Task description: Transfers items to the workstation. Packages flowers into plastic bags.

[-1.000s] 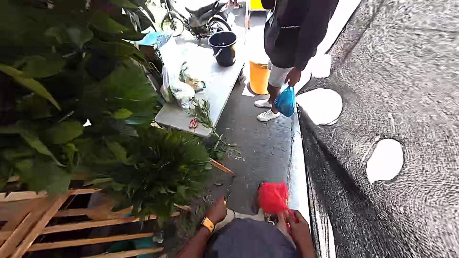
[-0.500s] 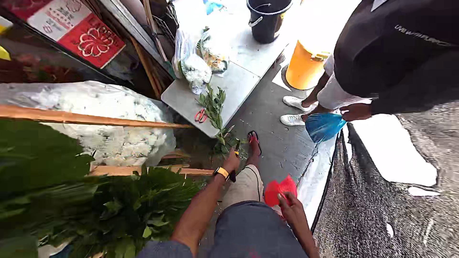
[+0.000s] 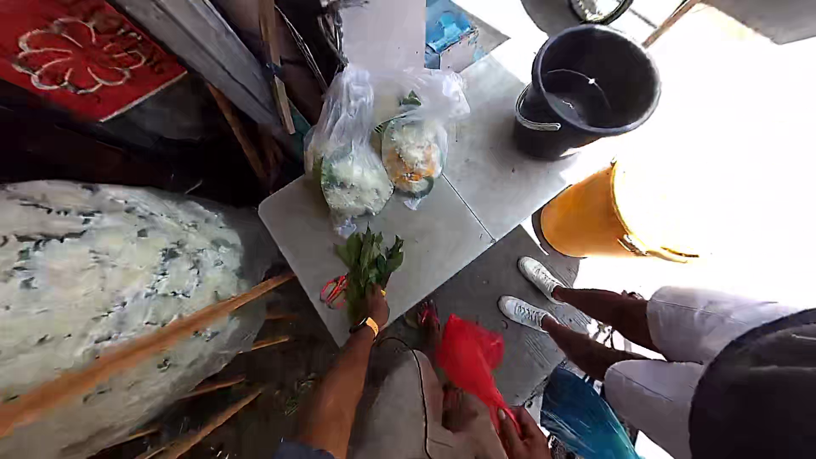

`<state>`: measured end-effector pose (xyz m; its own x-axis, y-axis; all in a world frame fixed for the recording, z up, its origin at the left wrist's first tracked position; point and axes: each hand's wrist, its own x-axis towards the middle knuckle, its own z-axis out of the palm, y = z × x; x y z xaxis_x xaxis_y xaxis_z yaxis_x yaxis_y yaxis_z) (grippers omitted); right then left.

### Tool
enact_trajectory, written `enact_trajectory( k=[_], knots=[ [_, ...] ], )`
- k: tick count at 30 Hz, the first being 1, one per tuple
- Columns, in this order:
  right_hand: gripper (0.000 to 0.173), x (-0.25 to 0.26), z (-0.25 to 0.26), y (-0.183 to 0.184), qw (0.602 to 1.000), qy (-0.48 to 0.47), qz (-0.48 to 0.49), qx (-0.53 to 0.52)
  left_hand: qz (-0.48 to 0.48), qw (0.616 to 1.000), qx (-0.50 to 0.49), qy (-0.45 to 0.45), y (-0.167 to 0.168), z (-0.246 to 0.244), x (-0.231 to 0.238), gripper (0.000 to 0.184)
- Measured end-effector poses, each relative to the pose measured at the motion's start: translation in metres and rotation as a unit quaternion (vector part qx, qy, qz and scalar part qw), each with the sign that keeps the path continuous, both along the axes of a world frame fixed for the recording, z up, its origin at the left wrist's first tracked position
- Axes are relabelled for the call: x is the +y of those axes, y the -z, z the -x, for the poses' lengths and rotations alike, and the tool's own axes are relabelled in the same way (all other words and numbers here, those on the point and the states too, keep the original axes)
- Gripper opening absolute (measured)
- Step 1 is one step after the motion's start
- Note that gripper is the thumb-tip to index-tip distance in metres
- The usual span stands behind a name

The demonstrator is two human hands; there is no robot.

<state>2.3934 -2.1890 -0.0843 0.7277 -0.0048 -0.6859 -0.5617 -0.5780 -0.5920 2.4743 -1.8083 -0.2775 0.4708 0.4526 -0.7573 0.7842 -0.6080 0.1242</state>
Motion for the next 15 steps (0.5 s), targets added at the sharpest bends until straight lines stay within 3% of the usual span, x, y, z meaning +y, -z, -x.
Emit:
enact_trajectory(
  k=[4, 6, 9, 13, 15],
  knots=[
    [0.031, 0.016, -0.093, 0.01, 0.998, -0.057, 0.0, -0.021, -0.123, 0.992, -0.029, -0.018, -0.002, -0.012, 0.039, 0.068],
    [0.048, 0.03, -0.141, 0.014, 0.995, -0.079, 0.03, -0.047, -0.115, 0.992, -0.038, -0.02, -0.022, -0.019, 0.047, 0.066],
    [0.064, 0.063, -0.231, 0.012, 0.981, -0.14, 0.086, -0.105, -0.044, 0.994, -0.096, -0.041, -0.055, -0.049, 0.05, 0.044],
    [0.071, 0.125, -0.361, 0.014, 0.953, -0.211, 0.119, -0.181, -0.004, 0.976, -0.212, -0.048, -0.113, -0.153, 0.062, 0.035],
    [0.065, 0.162, -0.426, 0.015, 0.942, -0.221, 0.136, -0.214, -0.003, 0.964, -0.262, -0.039, -0.148, -0.224, 0.069, 0.035]
  ],
)
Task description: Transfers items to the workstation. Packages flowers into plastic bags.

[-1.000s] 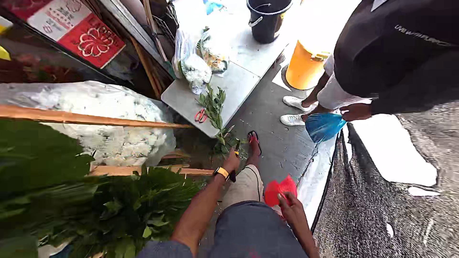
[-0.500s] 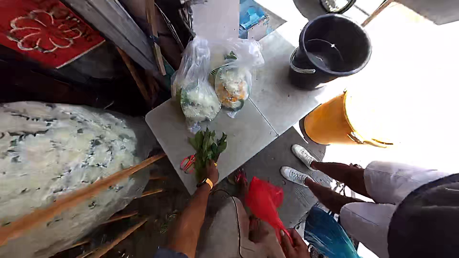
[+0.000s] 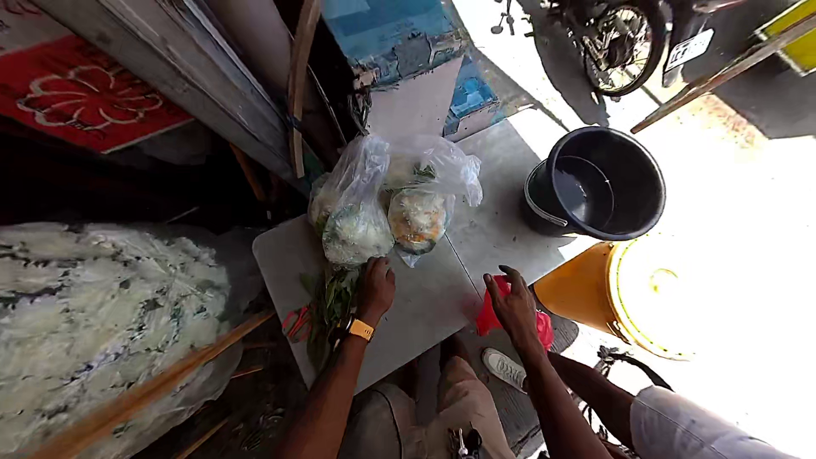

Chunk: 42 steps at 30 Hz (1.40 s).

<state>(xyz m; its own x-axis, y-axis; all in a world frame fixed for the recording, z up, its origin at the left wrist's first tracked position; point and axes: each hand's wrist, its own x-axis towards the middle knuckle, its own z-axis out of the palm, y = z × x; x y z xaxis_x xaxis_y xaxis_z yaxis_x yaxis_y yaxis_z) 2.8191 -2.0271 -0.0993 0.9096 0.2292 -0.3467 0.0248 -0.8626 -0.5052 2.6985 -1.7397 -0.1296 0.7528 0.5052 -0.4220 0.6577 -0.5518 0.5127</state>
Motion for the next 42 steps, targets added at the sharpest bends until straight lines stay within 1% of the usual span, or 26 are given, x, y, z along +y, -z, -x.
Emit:
enact_trajectory(
  k=[3, 4, 5, 6, 7, 8, 10, 11, 13, 15, 16, 17, 19, 20, 22, 24, 27, 29, 32, 34, 35, 37, 38, 39, 40, 42],
  knots=[
    [0.046, 0.056, -0.092, 0.01, 1.0, 0.004, 0.021, -0.02, -0.013, 0.998, -0.058, 0.025, -0.039, -0.101, 0.0, 0.033],
    [0.049, 0.074, -0.121, 0.016, 1.0, 0.008, 0.021, -0.018, -0.03, 0.996, -0.077, 0.046, -0.043, -0.131, -0.004, 0.035],
    [0.06, 0.089, -0.147, 0.023, 1.0, 0.001, 0.011, -0.015, -0.056, 0.992, -0.088, 0.067, -0.042, -0.158, -0.01, 0.042],
    [0.073, 0.103, -0.17, 0.031, 1.0, -0.017, -0.009, -0.015, -0.082, 0.99, -0.083, 0.083, -0.038, -0.184, -0.017, 0.055],
    [0.077, 0.115, -0.19, 0.037, 0.998, -0.052, -0.038, -0.02, -0.101, 0.988, -0.075, 0.091, -0.03, -0.205, -0.023, 0.064],
    [0.067, 0.126, -0.206, 0.042, 0.992, -0.092, -0.076, -0.03, -0.104, 0.988, -0.074, 0.087, -0.022, -0.222, -0.027, 0.056],
    [0.033, 0.14, -0.23, 0.044, 0.97, -0.163, -0.174, -0.039, -0.08, 0.988, -0.121, 0.044, -0.011, -0.239, -0.028, 0.025],
    [0.027, 0.143, -0.238, 0.042, 0.956, -0.186, -0.226, -0.038, -0.064, 0.985, -0.159, 0.013, -0.012, -0.242, -0.026, 0.021],
    [0.025, 0.145, -0.249, 0.032, 0.932, -0.202, -0.3, -0.017, -0.009, 0.973, -0.227, -0.046, -0.021, -0.242, -0.018, 0.027],
    [0.028, 0.141, -0.247, 0.022, 0.914, -0.218, -0.341, 0.02, 0.041, 0.972, -0.228, -0.052, -0.027, -0.238, -0.008, 0.05],
    [0.027, 0.138, -0.241, 0.018, 0.908, -0.226, -0.352, 0.035, 0.073, 0.972, -0.221, -0.041, -0.028, -0.234, -0.004, 0.056],
    [0.024, 0.134, -0.233, 0.016, 0.903, -0.231, -0.359, 0.046, 0.097, 0.969, -0.227, -0.031, -0.029, -0.23, 0.0, 0.052],
    [0.021, 0.124, -0.218, 0.009, 0.904, -0.229, -0.355, 0.066, 0.09, 0.963, -0.25, -0.04, -0.039, -0.226, 0.009, 0.026],
    [0.023, 0.118, -0.21, 0.005, 0.907, -0.222, -0.35, 0.071, 0.087, 0.962, -0.251, -0.066, -0.047, -0.226, 0.015, 0.017],
    [0.025, 0.106, -0.194, 0.0, 0.915, -0.202, -0.345, 0.06, 0.108, 0.95, -0.251, -0.149, -0.057, -0.22, 0.031, 0.018],
    [0.023, 0.095, -0.179, -0.007, 0.91, -0.175, -0.373, 0.039, 0.136, 0.909, -0.297, -0.258, -0.057, -0.21, 0.048, 0.017],
    [0.024, 0.078, -0.155, -0.031, 0.881, -0.192, -0.433, 0.021, 0.138, 0.838, -0.331, -0.41, -0.058, -0.197, 0.069, 0.015],
    [0.026, 0.067, -0.137, -0.048, 0.862, -0.213, -0.46, 0.016, 0.12, 0.819, -0.328, -0.454, -0.059, -0.193, 0.086, 0.015],
    [0.025, 0.054, -0.108, -0.061, 0.859, -0.209, -0.465, 0.038, 0.145, 0.822, -0.338, -0.435, -0.068, -0.188, 0.099, 0.014],
    [0.019, 0.053, -0.093, -0.057, 0.866, -0.198, -0.452, 0.077, 0.153, 0.845, -0.339, -0.385, -0.079, -0.183, 0.096, 0.023],
    [0.018, 0.054, -0.088, -0.053, 0.871, -0.191, -0.443, 0.095, 0.161, 0.853, -0.329, -0.372, -0.086, -0.178, 0.09, 0.03],
    [0.018, 0.056, -0.083, -0.046, 0.876, -0.179, -0.435, 0.11, 0.226, 0.842, -0.294, -0.391, -0.104, -0.169, 0.069, 0.045],
    [0.018, 0.059, -0.083, -0.046, 0.874, -0.185, -0.436, 0.112, 0.265, 0.833, -0.277, -0.398, -0.111, -0.164, 0.053, 0.05],
    [0.017, 0.062, -0.083, -0.046, 0.869, -0.201, -0.439, 0.111, 0.302, 0.835, -0.264, -0.376, -0.116, -0.159, 0.036, 0.051],
    [0.019, 0.065, -0.082, -0.046, 0.862, -0.226, -0.439, 0.115, 0.328, 0.845, -0.262, -0.332, -0.115, -0.155, 0.018, 0.044],
    [0.037, 0.069, -0.078, -0.045, 0.851, -0.271, -0.432, 0.126, 0.35, 0.855, -0.282, -0.259, -0.102, -0.151, -0.011, 0.02]
  ],
)
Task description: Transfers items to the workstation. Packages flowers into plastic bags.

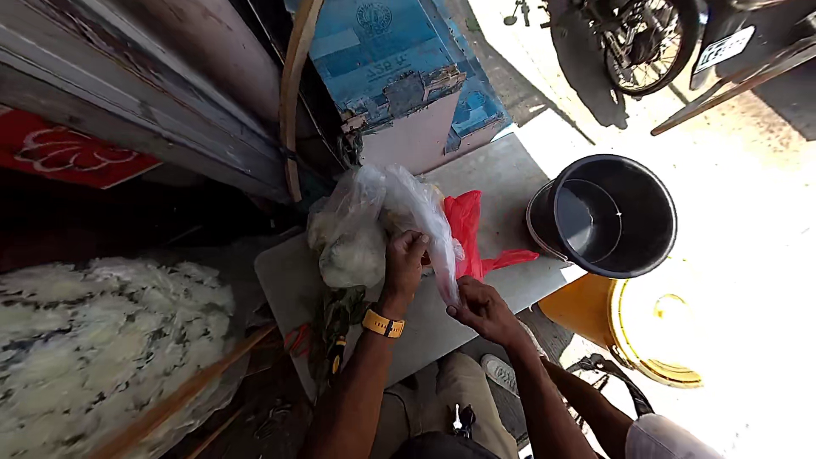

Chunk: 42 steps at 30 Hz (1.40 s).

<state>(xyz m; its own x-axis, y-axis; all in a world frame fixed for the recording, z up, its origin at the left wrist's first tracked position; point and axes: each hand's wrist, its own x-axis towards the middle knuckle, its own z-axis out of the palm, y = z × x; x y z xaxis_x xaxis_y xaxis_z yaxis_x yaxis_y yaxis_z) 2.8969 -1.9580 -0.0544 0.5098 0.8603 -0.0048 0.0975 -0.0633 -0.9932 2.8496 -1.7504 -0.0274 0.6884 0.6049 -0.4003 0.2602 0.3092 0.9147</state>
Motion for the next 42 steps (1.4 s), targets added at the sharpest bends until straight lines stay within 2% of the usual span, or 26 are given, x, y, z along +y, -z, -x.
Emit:
enact_trajectory(
  k=[1, 2, 4, 5, 7, 9, 10, 14, 18, 20, 23, 26, 27, 29, 30, 31, 32, 33, 34, 35, 36, 37, 38, 39, 40, 42],
  knots=[
    [0.046, 0.002, 0.0, 0.001, 1.0, 0.01, 0.001, -0.001, -0.012, 1.0, -0.019, 0.02, 0.007, 0.002, -0.008, 0.02],
    [0.051, 0.004, -0.002, 0.0, 0.998, 0.064, 0.021, -0.013, -0.024, 0.999, -0.031, 0.032, 0.01, 0.003, -0.012, 0.021],
    [0.051, 0.02, -0.016, -0.011, 0.966, 0.219, 0.132, -0.044, -0.043, 0.997, -0.039, 0.054, 0.009, 0.008, -0.016, 0.023],
    [0.051, 0.031, -0.028, -0.015, 0.951, 0.245, 0.184, -0.031, -0.053, 0.995, -0.04, 0.07, 0.007, 0.013, -0.017, 0.024],
    [0.049, 0.058, -0.05, -0.019, 0.954, 0.194, 0.226, 0.018, -0.068, 0.992, -0.044, 0.098, 0.004, 0.023, -0.019, 0.027],
    [0.034, 0.083, -0.063, -0.017, 0.964, 0.149, 0.22, 0.017, -0.071, 0.991, -0.058, 0.095, 0.003, 0.036, -0.021, 0.027],
    [0.034, 0.089, -0.069, -0.018, 0.96, 0.161, 0.227, 0.006, -0.074, 0.992, -0.066, 0.078, 0.004, 0.044, -0.02, 0.026],
    [0.037, 0.104, -0.118, -0.01, 0.909, 0.315, 0.261, -0.079, -0.052, 0.995, -0.079, -0.03, 0.013, 0.093, -0.01, 0.021],
    [0.037, 0.095, -0.147, -0.004, 0.87, 0.456, 0.156, -0.103, -0.051, 0.991, -0.025, -0.119, 0.02, 0.145, 0.001, 0.021],
    [0.04, 0.082, -0.131, -0.011, 0.877, 0.467, 0.098, -0.061, -0.058, 0.988, 0.001, -0.141, 0.02, 0.161, 0.004, 0.022],
    [0.052, 0.057, -0.057, -0.018, 0.864, 0.488, 0.116, 0.049, -0.063, 0.99, 0.019, -0.123, 0.015, 0.164, 0.0, 0.022],
    [0.066, 0.055, -0.002, 0.004, 0.875, 0.377, 0.212, 0.216, -0.066, 0.995, 0.07, -0.03, 0.008, 0.155, -0.003, 0.019],
    [0.06, 0.06, 0.004, 0.013, 0.869, 0.35, 0.218, 0.275, -0.087, 0.988, 0.124, 0.034, 0.004, 0.152, -0.002, 0.018],
    [0.028, 0.071, 0.002, 0.027, 0.865, 0.34, 0.186, 0.319, -0.187, 0.934, 0.267, 0.147, -0.013, 0.137, 0.0, 0.02],
    [0.02, 0.071, -0.002, 0.026, 0.88, 0.332, 0.172, 0.293, -0.26, 0.902, 0.305, 0.16, -0.03, 0.123, -0.004, 0.024],
    [0.016, 0.069, -0.005, 0.023, 0.9, 0.318, 0.17, 0.243, -0.349, 0.88, 0.291, 0.14, -0.043, 0.107, -0.01, 0.029],
    [0.015, 0.062, -0.004, 0.019, 0.918, 0.303, 0.167, 0.196, -0.419, 0.869, 0.236, 0.116, -0.054, 0.089, -0.019, 0.03],
    [0.016, 0.053, 0.0, 0.016, 0.929, 0.29, 0.163, 0.159, -0.446, 0.875, 0.153, 0.111, -0.061, 0.067, -0.027, 0.03],
    [0.017, 0.044, 0.005, 0.014, 0.936, 0.287, 0.151, 0.138, -0.424, 0.892, 0.072, 0.136, -0.059, 0.044, -0.034, 0.031],
    [0.018, 0.036, 0.011, 0.011, 0.936, 0.304, 0.125, 0.127, -0.374, 0.907, 0.031, 0.192, -0.049, 0.021, -0.038, 0.031],
    [0.019, 0.029, 0.016, 0.006, 0.929, 0.335, 0.093, 0.123, -0.324, 0.905, 0.058, 0.268, -0.034, 0.001, -0.037, 0.03],
    [0.02, 0.023, 0.018, 0.001, 0.917, 0.372, 0.066, 0.125, -0.299, 0.874, 0.141, 0.355, -0.016, -0.014, -0.031, 0.029],
    [0.019, 0.018, 0.017, -0.005, 0.904, 0.406, 0.043, 0.129, -0.316, 0.811, 0.25, 0.424, 0.003, -0.022, -0.024, 0.031],
    [0.019, 0.013, 0.012, -0.009, 0.892, 0.43, 0.029, 0.133, -0.353, 0.746, 0.347, 0.446, 0.019, -0.022, -0.015, 0.039],
    [0.018, 0.008, 0.006, -0.011, 0.888, 0.439, 0.021, 0.134, -0.397, 0.705, 0.408, 0.424, 0.03, -0.017, -0.002, 0.052],
    [0.019, -0.004, -0.004, -0.01, 0.9, 0.413, 0.02, 0.138, -0.482, 0.664, 0.458, 0.343, 0.042, -0.001, 0.035, 0.077]
  ],
)
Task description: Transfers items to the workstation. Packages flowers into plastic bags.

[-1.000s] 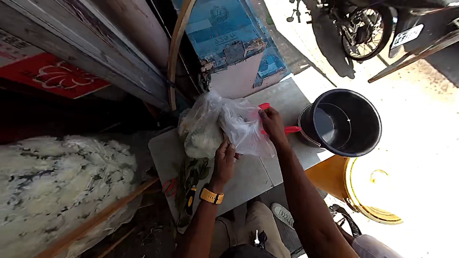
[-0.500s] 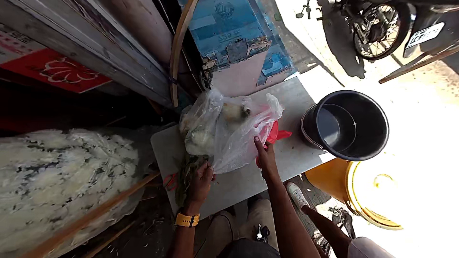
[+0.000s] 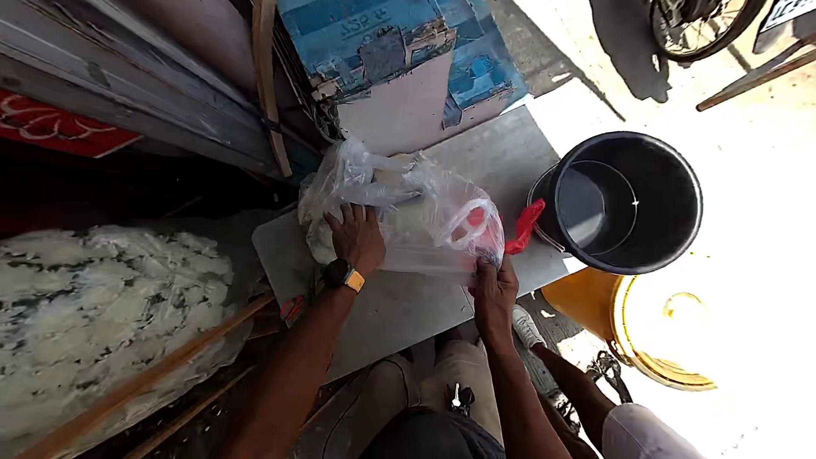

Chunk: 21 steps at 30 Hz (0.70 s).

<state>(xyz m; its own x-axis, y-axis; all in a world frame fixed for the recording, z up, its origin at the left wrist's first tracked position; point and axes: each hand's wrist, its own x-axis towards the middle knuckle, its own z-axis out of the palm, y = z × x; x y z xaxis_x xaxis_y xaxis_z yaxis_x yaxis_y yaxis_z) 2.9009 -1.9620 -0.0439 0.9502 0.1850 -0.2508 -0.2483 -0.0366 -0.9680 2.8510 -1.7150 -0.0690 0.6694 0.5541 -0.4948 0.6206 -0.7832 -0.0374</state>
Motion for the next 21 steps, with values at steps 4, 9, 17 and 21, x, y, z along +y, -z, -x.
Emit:
enact_trajectory(
  k=[4, 9, 17, 21],
  knots=[
    [0.017, -0.003, -0.005, 0.004, 0.997, -0.064, -0.018, 0.023, -0.077, 0.995, -0.026, 0.063, -0.035, -0.01, 0.014, 0.048],
    [0.014, 0.007, -0.01, 0.006, 0.994, -0.098, -0.051, -0.006, 0.251, 0.945, -0.085, 0.192, -0.01, -0.043, -0.024, 0.037],
    [0.017, -0.003, -0.017, 0.024, 0.981, -0.193, 0.003, -0.024, 0.229, 0.95, 0.192, 0.096, 0.013, -0.04, -0.006, 0.018],
    [0.019, -0.001, 0.0, 0.03, 0.975, -0.222, 0.004, -0.01, 0.18, 0.974, -0.138, -0.03, 0.042, -0.069, -0.013, 0.035]
  ],
)
